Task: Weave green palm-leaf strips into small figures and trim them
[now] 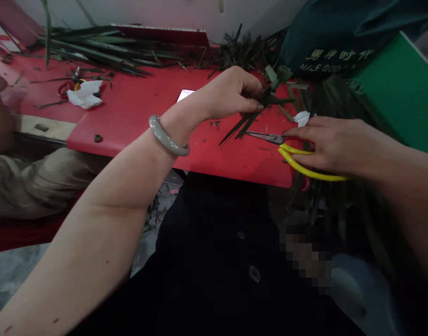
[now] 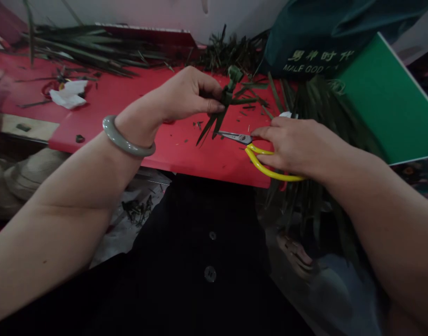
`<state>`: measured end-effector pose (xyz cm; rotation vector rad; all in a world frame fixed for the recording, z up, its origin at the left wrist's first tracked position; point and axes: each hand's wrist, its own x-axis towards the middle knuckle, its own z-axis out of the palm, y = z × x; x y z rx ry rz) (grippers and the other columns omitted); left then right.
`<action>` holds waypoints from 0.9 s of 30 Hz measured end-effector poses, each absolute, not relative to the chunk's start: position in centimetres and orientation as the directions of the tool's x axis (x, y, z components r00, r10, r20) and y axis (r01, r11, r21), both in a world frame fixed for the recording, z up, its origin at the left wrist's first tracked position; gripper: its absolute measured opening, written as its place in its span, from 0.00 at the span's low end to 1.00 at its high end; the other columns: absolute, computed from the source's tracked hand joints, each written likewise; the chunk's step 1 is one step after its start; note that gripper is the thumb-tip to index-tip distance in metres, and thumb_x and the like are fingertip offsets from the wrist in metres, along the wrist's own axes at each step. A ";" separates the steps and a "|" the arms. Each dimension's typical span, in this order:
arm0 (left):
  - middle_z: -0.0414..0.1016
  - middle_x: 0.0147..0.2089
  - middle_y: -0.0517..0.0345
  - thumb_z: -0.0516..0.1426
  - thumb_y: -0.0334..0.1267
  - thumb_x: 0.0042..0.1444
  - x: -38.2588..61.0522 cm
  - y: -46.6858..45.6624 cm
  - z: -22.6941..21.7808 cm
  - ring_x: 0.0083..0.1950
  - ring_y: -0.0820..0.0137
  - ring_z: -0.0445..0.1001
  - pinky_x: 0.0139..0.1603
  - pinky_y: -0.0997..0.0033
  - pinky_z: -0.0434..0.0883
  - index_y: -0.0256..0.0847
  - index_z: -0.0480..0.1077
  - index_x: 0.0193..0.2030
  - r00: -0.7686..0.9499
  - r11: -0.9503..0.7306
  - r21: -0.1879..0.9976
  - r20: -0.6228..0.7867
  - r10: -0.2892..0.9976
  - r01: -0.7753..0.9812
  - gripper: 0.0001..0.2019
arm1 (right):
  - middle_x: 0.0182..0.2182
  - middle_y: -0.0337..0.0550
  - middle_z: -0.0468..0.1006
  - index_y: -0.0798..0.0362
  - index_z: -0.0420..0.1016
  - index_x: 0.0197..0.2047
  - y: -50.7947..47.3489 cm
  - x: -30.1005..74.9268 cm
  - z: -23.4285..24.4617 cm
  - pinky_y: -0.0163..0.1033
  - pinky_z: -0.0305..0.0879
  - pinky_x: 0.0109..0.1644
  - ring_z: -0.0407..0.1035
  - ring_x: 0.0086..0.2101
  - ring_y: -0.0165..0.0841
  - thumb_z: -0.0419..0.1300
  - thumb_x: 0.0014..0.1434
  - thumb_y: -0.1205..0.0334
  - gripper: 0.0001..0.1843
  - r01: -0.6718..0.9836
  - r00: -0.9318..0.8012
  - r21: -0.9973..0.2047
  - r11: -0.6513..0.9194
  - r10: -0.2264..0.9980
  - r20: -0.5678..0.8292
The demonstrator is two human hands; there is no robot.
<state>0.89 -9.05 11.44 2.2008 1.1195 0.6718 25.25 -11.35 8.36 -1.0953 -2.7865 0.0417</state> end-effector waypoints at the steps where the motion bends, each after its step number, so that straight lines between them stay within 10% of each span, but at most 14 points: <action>1: 0.61 0.22 0.61 0.56 0.34 0.46 0.9 -8.9 11.4 0.32 0.72 0.63 0.33 0.71 0.58 0.33 0.71 0.26 0.539 -0.511 0.659 0.185 0.821 0.552 0.06 | 0.35 0.46 0.72 0.48 0.69 0.41 -11.3 25.2 8.4 0.41 0.61 0.35 0.65 0.38 0.40 0.52 0.51 0.48 0.18 0.672 -0.737 0.008 0.740 0.669 0.096; 6: 0.62 0.23 0.61 0.55 0.33 0.46 0.7 -8.2 10.5 0.31 0.73 0.62 0.34 0.71 0.57 0.30 0.71 0.29 0.532 -0.518 0.654 0.202 0.822 0.552 0.07 | 0.32 0.49 0.71 0.54 0.67 0.47 -11.1 25.0 7.7 0.41 0.61 0.30 0.66 0.34 0.40 0.50 0.53 0.50 0.22 0.655 -0.748 0.216 0.724 0.661 0.051; 17: 0.65 0.23 0.61 0.57 0.32 0.43 -0.3 -8.0 10.0 0.37 0.69 0.64 0.34 0.72 0.58 0.34 0.68 0.25 0.178 -0.207 0.925 0.156 0.972 0.320 0.03 | 0.34 0.49 0.73 0.53 0.67 0.47 -9.4 23.0 3.3 0.39 0.63 0.31 0.68 0.33 0.38 0.50 0.52 0.50 0.22 0.780 -0.620 0.176 0.600 0.780 0.091; 23: 0.70 0.27 0.62 0.59 0.39 0.44 -2.0 -9.0 10.1 0.34 0.73 0.64 0.37 0.70 0.64 0.41 0.70 0.29 0.124 -0.266 0.946 0.246 0.961 0.187 0.05 | 0.42 0.51 0.70 0.54 0.66 0.48 -8.0 20.3 0.8 0.45 0.63 0.42 0.66 0.41 0.41 0.52 0.52 0.54 0.21 0.829 -0.546 -0.096 0.551 0.834 0.077; 27: 0.69 0.26 0.66 0.60 0.39 0.44 -3.5 -10.3 9.7 0.30 0.76 0.65 0.35 0.71 0.67 0.40 0.70 0.30 0.094 -0.357 0.928 0.348 0.933 0.103 0.06 | 0.40 0.44 0.73 0.51 0.68 0.46 -13.1 19.3 3.1 0.42 0.63 0.43 0.68 0.39 0.35 0.49 0.56 0.55 0.17 0.632 -0.671 -0.548 0.548 0.741 -0.033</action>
